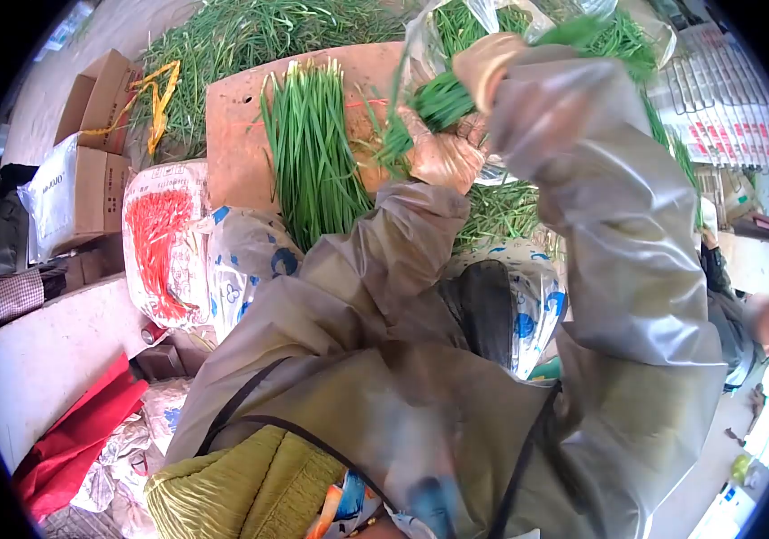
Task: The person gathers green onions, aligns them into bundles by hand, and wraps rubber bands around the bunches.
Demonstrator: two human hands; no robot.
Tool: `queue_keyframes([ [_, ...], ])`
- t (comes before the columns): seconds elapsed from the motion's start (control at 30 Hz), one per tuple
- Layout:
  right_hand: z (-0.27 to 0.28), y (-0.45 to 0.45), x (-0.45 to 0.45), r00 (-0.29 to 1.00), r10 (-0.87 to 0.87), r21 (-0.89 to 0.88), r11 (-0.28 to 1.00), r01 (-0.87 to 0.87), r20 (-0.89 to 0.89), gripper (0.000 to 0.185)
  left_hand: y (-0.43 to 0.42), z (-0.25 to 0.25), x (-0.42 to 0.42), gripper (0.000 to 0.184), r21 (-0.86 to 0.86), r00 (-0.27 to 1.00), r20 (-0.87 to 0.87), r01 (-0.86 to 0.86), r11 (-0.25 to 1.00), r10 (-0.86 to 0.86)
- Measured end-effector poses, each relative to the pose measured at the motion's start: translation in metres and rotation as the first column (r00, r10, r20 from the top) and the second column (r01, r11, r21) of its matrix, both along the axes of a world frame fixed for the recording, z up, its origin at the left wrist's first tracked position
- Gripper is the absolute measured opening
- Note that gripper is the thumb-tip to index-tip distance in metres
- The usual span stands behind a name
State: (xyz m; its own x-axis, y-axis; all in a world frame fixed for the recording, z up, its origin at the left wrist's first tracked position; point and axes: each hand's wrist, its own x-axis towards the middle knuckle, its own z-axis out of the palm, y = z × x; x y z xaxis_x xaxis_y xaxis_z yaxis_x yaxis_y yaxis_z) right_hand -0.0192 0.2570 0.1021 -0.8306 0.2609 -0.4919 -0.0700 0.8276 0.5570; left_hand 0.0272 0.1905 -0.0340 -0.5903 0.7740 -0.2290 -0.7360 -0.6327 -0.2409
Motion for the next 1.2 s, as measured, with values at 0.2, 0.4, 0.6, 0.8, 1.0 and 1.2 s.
queue_keyframes([
  [0.2, -0.012, -0.035, 0.054, 0.998, -0.036, -0.201, 0.979, 0.025, -0.053, 0.015, -0.007, -0.021, 0.001, 0.063, 0.043, 0.993, 0.057, -0.104, 0.994, 0.102],
  [0.4, -0.007, -0.042, 0.165, 0.747, -0.493, -0.803, 0.589, -0.092, -0.447, 0.036, -0.036, -0.022, 0.013, 0.031, -0.099, 0.965, -0.226, 0.117, 0.988, -0.137],
  [0.6, -0.07, -0.072, 0.165, 0.773, -0.623, -0.831, -0.488, -0.268, 0.117, 0.046, -0.127, 0.027, 0.004, 0.026, -0.532, 0.364, -0.78, 0.041, 0.846, -0.508],
  [0.8, -0.054, -0.093, 0.126, 0.64, -0.583, -0.058, -0.76, -0.647, 0.501, 0.053, -0.246, 0.039, 0.006, 0.035, -0.884, -0.212, -0.466, 0.156, 0.441, -0.859],
  [1.0, -0.065, -0.075, 0.14, 0.515, -0.617, -0.179, -0.726, -0.664, 0.596, 0.028, -0.338, 0.055, 0.014, 0.044, -0.879, -0.016, -0.381, 0.315, 0.357, -0.924],
  [1.2, -0.094, 0.01, 0.179, 0.492, -0.836, -0.962, 0.271, -0.016, -0.244, 0.049, -0.363, 0.066, 0.037, 0.019, -0.819, 0.181, -0.511, 0.194, 0.54, -0.84],
])
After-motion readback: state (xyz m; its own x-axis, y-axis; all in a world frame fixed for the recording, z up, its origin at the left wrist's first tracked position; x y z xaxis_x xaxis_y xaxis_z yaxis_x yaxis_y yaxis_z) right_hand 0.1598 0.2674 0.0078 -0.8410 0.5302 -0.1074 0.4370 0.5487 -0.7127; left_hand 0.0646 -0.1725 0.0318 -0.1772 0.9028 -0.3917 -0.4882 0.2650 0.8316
